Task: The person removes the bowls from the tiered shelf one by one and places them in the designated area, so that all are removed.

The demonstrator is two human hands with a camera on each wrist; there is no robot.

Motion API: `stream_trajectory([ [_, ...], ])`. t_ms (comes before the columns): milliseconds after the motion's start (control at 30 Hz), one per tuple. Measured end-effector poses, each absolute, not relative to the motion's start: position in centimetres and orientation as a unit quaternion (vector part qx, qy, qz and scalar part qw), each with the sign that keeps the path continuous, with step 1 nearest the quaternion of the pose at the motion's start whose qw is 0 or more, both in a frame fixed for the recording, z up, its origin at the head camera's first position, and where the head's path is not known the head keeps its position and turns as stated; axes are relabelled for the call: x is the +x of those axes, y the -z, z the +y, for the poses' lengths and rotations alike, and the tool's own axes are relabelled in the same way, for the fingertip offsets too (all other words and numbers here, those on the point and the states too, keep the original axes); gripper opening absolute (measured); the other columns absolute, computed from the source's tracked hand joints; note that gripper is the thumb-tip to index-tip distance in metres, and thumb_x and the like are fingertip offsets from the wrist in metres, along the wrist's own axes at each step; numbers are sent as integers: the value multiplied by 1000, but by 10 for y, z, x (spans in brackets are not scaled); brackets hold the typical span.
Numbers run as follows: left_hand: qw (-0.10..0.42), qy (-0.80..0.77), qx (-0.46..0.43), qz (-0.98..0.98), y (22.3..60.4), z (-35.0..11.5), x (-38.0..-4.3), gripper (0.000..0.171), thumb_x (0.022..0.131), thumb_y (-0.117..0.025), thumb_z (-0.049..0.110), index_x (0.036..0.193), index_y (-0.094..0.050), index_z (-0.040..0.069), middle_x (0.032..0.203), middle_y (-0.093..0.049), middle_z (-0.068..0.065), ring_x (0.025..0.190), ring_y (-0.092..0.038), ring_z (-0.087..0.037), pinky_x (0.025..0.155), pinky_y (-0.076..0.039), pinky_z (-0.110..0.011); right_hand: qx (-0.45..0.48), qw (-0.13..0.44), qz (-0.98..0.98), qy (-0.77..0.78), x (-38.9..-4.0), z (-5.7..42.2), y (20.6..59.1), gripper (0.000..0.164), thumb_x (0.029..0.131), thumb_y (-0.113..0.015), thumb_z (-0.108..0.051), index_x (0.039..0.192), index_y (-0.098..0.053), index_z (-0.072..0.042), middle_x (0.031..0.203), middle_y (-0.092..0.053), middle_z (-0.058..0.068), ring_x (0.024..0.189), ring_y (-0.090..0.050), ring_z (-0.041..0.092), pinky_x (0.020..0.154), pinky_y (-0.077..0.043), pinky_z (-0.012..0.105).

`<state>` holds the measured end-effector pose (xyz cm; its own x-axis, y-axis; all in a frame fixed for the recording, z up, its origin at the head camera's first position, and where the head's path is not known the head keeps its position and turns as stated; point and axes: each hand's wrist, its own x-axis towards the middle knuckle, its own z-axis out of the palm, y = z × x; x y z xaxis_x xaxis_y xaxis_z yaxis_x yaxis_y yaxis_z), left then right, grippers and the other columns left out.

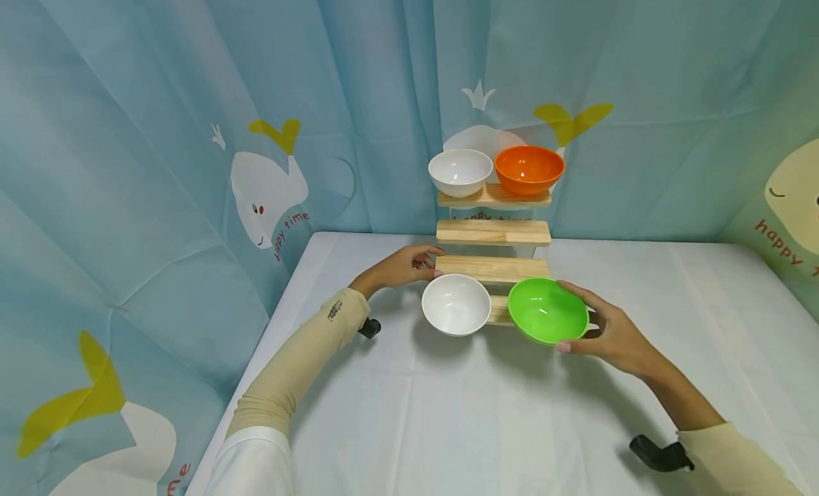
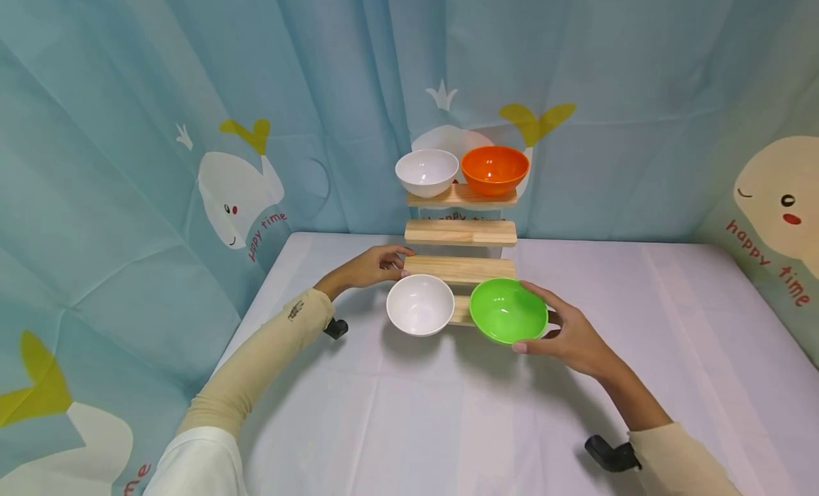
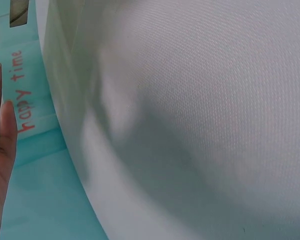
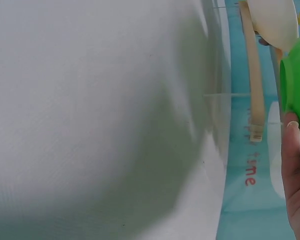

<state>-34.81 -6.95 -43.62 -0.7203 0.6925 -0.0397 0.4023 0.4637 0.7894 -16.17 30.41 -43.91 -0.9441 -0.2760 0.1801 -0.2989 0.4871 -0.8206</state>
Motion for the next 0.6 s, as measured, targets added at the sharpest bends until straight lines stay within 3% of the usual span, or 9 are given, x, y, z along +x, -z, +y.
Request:
stream_trajectory([
  [100,187,-407,325,833,436,-69,-349,54,96,-70,32,144,-54,15,119,-69,-7,116,-62,-20,102,-53,-35,174,13,-859,-482,-160,304,437,96,77,-85,-3,158,-34,-16,143,-38,-16,102,-59,-3,73,-62,27],
  [600,212,-432,320,816,434,-70,-350,53,97,-70,24,145,-52,12,121,-68,-13,116,-63,-24,102,-53,-31,204,9,-840,-503,-147,289,420,98,73,-83,2,157,-35,-13,137,-44,-20,99,-64,6,71,-61,28],
])
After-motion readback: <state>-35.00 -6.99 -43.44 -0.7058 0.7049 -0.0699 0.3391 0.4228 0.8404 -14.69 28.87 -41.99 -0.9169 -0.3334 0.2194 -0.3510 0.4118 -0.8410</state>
